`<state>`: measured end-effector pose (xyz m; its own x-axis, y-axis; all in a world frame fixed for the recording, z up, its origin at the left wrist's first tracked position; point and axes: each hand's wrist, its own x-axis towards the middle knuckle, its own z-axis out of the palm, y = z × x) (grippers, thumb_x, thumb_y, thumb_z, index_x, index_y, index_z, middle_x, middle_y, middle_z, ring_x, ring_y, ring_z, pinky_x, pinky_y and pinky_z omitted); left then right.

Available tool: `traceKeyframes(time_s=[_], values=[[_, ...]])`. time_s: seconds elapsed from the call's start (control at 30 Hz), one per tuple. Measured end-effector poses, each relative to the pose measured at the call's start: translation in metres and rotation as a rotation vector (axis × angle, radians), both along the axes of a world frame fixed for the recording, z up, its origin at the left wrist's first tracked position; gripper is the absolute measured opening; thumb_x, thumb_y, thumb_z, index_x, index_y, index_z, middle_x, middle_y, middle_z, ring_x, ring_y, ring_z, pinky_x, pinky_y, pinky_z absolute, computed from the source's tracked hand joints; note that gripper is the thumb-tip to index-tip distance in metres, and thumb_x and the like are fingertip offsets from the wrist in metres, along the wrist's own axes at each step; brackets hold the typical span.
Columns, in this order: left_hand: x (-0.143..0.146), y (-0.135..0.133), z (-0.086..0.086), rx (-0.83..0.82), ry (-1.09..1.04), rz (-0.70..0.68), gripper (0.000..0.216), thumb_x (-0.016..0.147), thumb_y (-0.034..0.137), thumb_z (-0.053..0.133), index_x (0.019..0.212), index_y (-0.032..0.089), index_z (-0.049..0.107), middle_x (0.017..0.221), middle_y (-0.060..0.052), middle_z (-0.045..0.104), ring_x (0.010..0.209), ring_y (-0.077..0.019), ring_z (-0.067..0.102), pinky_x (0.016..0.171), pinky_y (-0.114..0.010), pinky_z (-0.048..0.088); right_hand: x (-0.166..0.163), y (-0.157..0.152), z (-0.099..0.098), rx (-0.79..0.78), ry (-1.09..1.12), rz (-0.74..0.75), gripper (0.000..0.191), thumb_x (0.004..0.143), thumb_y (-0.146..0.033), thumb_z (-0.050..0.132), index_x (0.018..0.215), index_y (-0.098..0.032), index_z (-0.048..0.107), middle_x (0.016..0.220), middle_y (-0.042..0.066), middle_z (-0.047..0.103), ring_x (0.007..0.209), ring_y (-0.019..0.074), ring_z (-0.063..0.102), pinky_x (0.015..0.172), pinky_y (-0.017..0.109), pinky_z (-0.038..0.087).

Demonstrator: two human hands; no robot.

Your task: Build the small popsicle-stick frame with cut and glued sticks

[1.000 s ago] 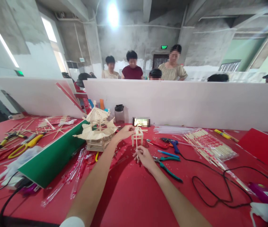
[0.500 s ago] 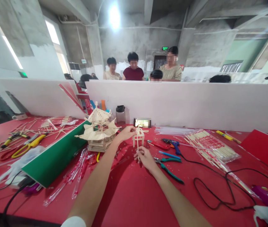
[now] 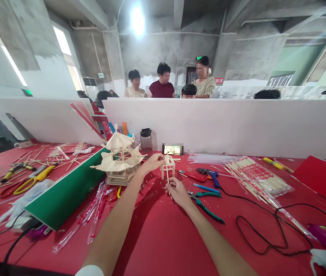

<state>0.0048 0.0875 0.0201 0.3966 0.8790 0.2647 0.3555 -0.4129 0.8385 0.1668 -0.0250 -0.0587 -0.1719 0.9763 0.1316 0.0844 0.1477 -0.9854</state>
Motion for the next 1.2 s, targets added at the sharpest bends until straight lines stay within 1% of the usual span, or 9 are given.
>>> traceKeyframes(time_s=[0.07, 0.17, 0.3, 0.63, 0.9, 1.2], values=[[0.0002, -0.0003, 0.0005, -0.003, -0.004, 0.008, 0.016, 0.073, 0.029, 0.061, 0.077, 0.014, 0.058, 0.068, 0.002, 0.058, 0.062, -0.0110, 0.051, 0.062, -0.022, 0.039, 0.0017, 0.0016, -0.0013, 0.033, -0.036, -0.019, 0.022, 0.082, -0.034, 0.052, 0.098, -0.019, 0.050, 0.077, 0.003, 0.064, 0.064, 0.0168, 0.065, 0.042, 0.020, 0.043], [0.0002, -0.0009, 0.0016, -0.010, -0.009, 0.011, 0.016, 0.072, 0.029, 0.062, 0.077, 0.014, 0.058, 0.067, 0.002, 0.057, 0.062, -0.0110, 0.050, 0.062, -0.023, 0.039, 0.0054, 0.0038, -0.0031, 0.083, -0.097, -0.047, 0.021, 0.082, -0.031, 0.052, 0.099, -0.018, 0.052, 0.077, 0.003, 0.065, 0.062, 0.0161, 0.065, 0.047, 0.022, 0.046], [0.0007, -0.0022, 0.0038, -0.016, -0.014, 0.016, 0.016, 0.070, 0.029, 0.062, 0.076, 0.015, 0.057, 0.066, 0.003, 0.055, 0.063, -0.0109, 0.048, 0.061, -0.022, 0.038, 0.0080, 0.0043, -0.0039, 0.089, -0.151, -0.043, 0.022, 0.084, -0.032, 0.051, 0.101, -0.019, 0.053, 0.074, 0.002, 0.066, 0.055, 0.0147, 0.061, 0.045, 0.023, 0.044], [0.0030, -0.0056, 0.0048, -0.028, -0.008, 0.022, 0.019, 0.074, 0.032, 0.062, 0.077, 0.014, 0.058, 0.068, 0.002, 0.057, 0.063, -0.0112, 0.049, 0.061, -0.023, 0.038, 0.0051, 0.0029, -0.0040, 0.082, -0.100, -0.008, 0.020, 0.085, -0.036, 0.051, 0.095, -0.019, 0.054, 0.070, 0.002, 0.066, 0.050, 0.0134, 0.058, 0.043, 0.023, 0.043], [0.0035, -0.0039, 0.0046, -0.019, -0.029, 0.018, 0.025, 0.073, 0.038, 0.064, 0.076, 0.014, 0.057, 0.067, 0.002, 0.055, 0.064, -0.0114, 0.048, 0.063, -0.024, 0.039, 0.0045, 0.0044, -0.0058, 0.104, -0.104, -0.015, 0.021, 0.085, -0.038, 0.052, 0.093, -0.019, 0.055, 0.069, 0.002, 0.065, 0.051, 0.0138, 0.058, 0.044, 0.023, 0.044], [0.0019, -0.0019, 0.0026, 0.003, -0.001, -0.012, 0.026, 0.078, 0.040, 0.059, 0.080, 0.015, 0.057, 0.072, 0.002, 0.056, 0.066, -0.0115, 0.049, 0.066, -0.024, 0.039, 0.0076, 0.0041, -0.0023, 0.122, -0.139, -0.054, 0.018, 0.085, -0.036, 0.051, 0.092, -0.020, 0.056, 0.073, 0.003, 0.065, 0.052, 0.0146, 0.058, 0.045, 0.023, 0.043]])
